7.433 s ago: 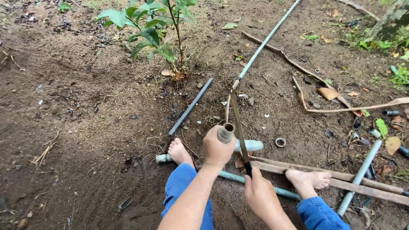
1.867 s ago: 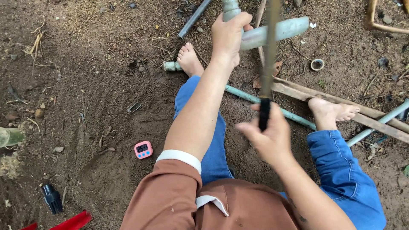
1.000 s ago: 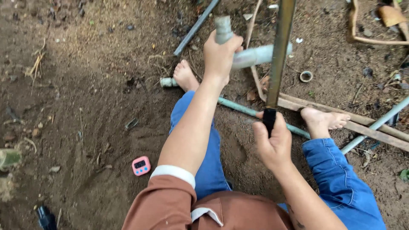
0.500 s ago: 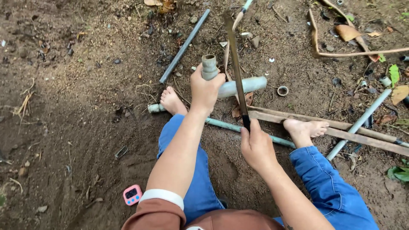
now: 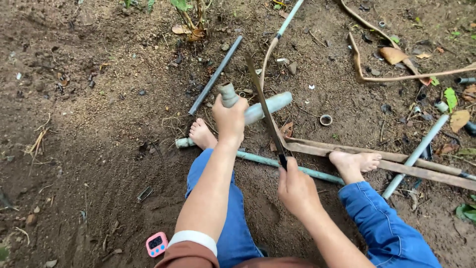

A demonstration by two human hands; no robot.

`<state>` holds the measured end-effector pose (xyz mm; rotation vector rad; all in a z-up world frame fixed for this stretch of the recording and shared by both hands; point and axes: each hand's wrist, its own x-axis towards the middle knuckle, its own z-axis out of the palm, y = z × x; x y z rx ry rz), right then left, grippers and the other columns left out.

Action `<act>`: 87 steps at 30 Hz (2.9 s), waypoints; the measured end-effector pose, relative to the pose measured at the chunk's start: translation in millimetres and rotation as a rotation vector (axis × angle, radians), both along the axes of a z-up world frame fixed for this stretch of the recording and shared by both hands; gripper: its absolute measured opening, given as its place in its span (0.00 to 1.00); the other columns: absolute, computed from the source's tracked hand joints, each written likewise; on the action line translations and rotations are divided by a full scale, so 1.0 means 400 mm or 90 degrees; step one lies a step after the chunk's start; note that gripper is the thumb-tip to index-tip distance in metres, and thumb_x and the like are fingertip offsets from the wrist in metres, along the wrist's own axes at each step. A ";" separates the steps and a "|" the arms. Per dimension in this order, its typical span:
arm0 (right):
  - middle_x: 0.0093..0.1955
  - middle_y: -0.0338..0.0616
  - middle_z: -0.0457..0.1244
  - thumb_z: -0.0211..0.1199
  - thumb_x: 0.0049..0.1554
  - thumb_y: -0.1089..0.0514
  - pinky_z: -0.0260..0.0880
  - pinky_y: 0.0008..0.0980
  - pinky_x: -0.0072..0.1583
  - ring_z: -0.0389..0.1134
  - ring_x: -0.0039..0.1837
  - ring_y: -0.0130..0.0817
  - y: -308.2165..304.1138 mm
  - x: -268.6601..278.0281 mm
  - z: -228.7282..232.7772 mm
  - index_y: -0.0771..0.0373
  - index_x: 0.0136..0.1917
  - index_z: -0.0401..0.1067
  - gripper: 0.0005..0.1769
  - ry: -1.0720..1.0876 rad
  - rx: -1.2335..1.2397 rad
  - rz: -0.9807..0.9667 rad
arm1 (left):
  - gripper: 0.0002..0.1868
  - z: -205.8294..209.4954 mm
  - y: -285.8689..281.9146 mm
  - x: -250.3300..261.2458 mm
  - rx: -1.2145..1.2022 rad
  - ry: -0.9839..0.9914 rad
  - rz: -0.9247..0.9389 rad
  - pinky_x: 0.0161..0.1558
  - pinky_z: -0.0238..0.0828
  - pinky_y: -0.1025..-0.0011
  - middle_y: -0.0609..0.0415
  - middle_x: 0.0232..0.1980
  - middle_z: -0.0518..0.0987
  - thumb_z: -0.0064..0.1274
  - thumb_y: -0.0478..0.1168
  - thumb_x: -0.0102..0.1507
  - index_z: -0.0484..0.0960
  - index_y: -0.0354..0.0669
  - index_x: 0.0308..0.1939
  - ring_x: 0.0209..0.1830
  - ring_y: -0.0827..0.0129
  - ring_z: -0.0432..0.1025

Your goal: Cutting a PVC pipe using a handheld saw blade while sitting on the ground.

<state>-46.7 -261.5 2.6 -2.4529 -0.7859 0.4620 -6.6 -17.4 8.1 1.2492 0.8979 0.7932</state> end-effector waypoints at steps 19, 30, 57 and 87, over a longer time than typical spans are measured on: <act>0.36 0.55 0.72 0.52 0.66 0.54 0.74 0.58 0.42 0.75 0.38 0.60 -0.014 -0.048 -0.006 0.59 0.59 0.59 0.11 0.001 -0.034 0.018 | 0.14 0.038 0.055 -0.042 -0.042 -0.020 -0.008 0.45 0.75 0.68 0.52 0.39 0.77 0.54 0.30 0.55 0.77 0.36 0.45 0.36 0.66 0.73; 0.34 0.49 0.72 0.51 0.68 0.56 0.82 0.45 0.34 0.77 0.33 0.48 -0.016 -0.020 -0.008 0.63 0.63 0.57 0.13 -0.007 -0.058 0.027 | 0.25 0.186 -0.018 -0.039 -0.104 0.076 -0.057 0.50 0.88 0.60 0.42 0.51 0.78 0.47 0.49 0.71 0.72 0.29 0.61 0.46 0.57 0.82; 0.52 0.66 0.73 0.54 0.63 0.55 0.77 0.62 0.57 0.77 0.53 0.66 0.005 0.056 -0.006 0.57 0.81 0.54 0.34 0.026 -0.067 -0.086 | 0.09 0.121 -0.091 -0.022 -0.032 0.094 -0.194 0.45 0.83 0.63 0.53 0.39 0.78 0.54 0.29 0.60 0.78 0.41 0.44 0.37 0.66 0.76; 0.41 0.47 0.75 0.54 0.64 0.54 0.77 0.42 0.47 0.78 0.41 0.44 -0.032 -0.012 0.049 0.52 0.62 0.69 0.13 0.118 -0.007 -0.056 | 0.15 0.053 0.003 -0.001 -0.053 0.027 -0.053 0.51 0.77 0.64 0.51 0.44 0.78 0.54 0.29 0.58 0.79 0.38 0.49 0.41 0.65 0.75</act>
